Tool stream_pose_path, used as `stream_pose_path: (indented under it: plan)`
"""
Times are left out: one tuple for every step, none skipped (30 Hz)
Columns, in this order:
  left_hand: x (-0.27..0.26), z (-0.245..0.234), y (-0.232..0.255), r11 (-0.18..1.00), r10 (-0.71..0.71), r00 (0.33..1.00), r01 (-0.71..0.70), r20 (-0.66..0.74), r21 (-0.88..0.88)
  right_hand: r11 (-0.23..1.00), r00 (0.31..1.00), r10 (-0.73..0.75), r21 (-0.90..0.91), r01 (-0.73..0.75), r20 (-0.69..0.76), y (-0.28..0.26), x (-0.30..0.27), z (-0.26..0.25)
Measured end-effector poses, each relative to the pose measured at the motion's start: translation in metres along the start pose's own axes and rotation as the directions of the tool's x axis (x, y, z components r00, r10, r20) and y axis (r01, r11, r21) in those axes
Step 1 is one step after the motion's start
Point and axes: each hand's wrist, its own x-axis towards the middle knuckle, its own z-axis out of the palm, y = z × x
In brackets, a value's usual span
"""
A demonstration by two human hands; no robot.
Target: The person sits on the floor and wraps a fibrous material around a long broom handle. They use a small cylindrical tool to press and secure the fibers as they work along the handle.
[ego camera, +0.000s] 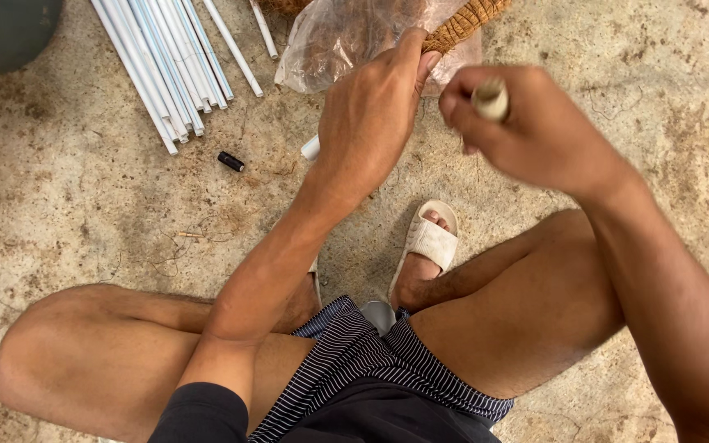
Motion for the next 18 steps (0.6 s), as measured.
stream_pose_path:
  plan:
    - [0.002, -0.001, -0.002, 1.000, -0.001, 0.999, 0.001, 0.040, 0.007, 0.996, 0.998, -0.054, -0.073, 0.056, 0.029, -0.002, -0.002, 0.003]
    - [0.003, -0.003, -0.002, 1.000, -0.002, 0.997, 0.001, 0.081, 0.012, 0.980, 0.987, -0.158, -0.125, 0.157, -0.001, -0.005, -0.006, 0.004]
    - [0.003, -0.006, 0.000, 0.999, 0.034, 0.995, -0.037, 0.097, 0.029, 0.951, 0.965, -0.262, -0.180, 0.253, -0.025, -0.008, -0.010, 0.004]
    - [0.003, -0.009, 0.002, 0.996, 0.075, 0.990, -0.081, 0.115, 0.046, 0.909, 0.930, -0.363, -0.237, 0.342, -0.048, -0.011, -0.012, 0.002]
    - [0.003, -0.012, 0.005, 0.990, 0.116, 0.984, -0.125, 0.134, 0.062, 0.902, 0.944, -0.329, -0.297, 0.313, -0.003, -0.013, -0.013, -0.005]
    - [0.003, -0.016, 0.008, 0.988, 0.130, 0.972, -0.144, 0.197, 0.056, 0.892, 0.958, -0.285, -0.354, 0.281, 0.041, -0.015, -0.015, -0.013]
    - [0.003, -0.021, 0.011, 0.986, 0.145, 0.955, -0.163, 0.260, 0.048, 0.877, 0.968, -0.237, -0.411, 0.250, 0.081, -0.018, -0.017, -0.020]
    - [0.002, -0.026, 0.013, 0.983, 0.161, 0.933, -0.182, 0.321, 0.036, 0.866, 0.975, -0.186, -0.450, 0.221, 0.121, -0.020, -0.021, -0.026]
    - [0.002, -0.032, 0.016, 0.978, 0.178, 0.928, -0.203, 0.327, 0.043, 0.851, 0.979, -0.132, -0.488, 0.193, 0.158, -0.024, -0.025, -0.033]
    - [0.004, -0.038, 0.018, 0.972, 0.199, 0.923, -0.228, 0.329, 0.051, 0.833, 0.979, -0.076, -0.528, 0.167, 0.189, -0.027, -0.028, -0.039]
    - [0.005, -0.044, 0.020, 0.966, 0.220, 0.917, -0.252, 0.332, 0.058, 0.829, 0.976, -0.032, -0.540, 0.147, 0.217, -0.030, -0.031, -0.041]
    - [0.005, -0.050, 0.023, 0.967, 0.249, 0.927, -0.254, 0.282, -0.020, 0.823, 0.969, 0.012, -0.553, 0.130, 0.245, -0.034, -0.033, -0.043]
    - [0.005, -0.055, 0.025, 0.961, 0.274, 0.934, -0.258, 0.229, -0.098, 0.817, 0.961, 0.056, -0.566, 0.113, 0.272, -0.037, -0.036, -0.045]
    - [0.006, -0.060, 0.028, 0.949, 0.293, 0.940, -0.264, 0.174, -0.173, 0.838, 0.967, 0.059, -0.539, 0.088, 0.249, -0.040, -0.039, -0.048]
    - [0.007, -0.064, 0.030, 0.951, 0.289, 0.938, -0.259, 0.192, -0.167, 0.857, 0.972, 0.062, -0.512, 0.064, 0.225, -0.043, -0.042, -0.051]
    - [0.007, -0.068, 0.033, 0.954, 0.284, 0.935, -0.254, 0.210, -0.161, 0.855, 0.974, 0.054, -0.514, 0.068, 0.219, -0.045, -0.044, -0.053]
    - [0.009, -0.071, 0.037, 0.956, 0.279, 0.933, -0.249, 0.227, -0.155, 0.853, 0.976, 0.046, -0.517, 0.073, 0.213, -0.047, -0.046, -0.055]
    - [0.010, -0.074, 0.039, 0.946, 0.317, 0.924, -0.292, 0.215, -0.139, 0.831, 0.974, 0.026, -0.546, 0.105, 0.227, -0.049, -0.047, -0.058]
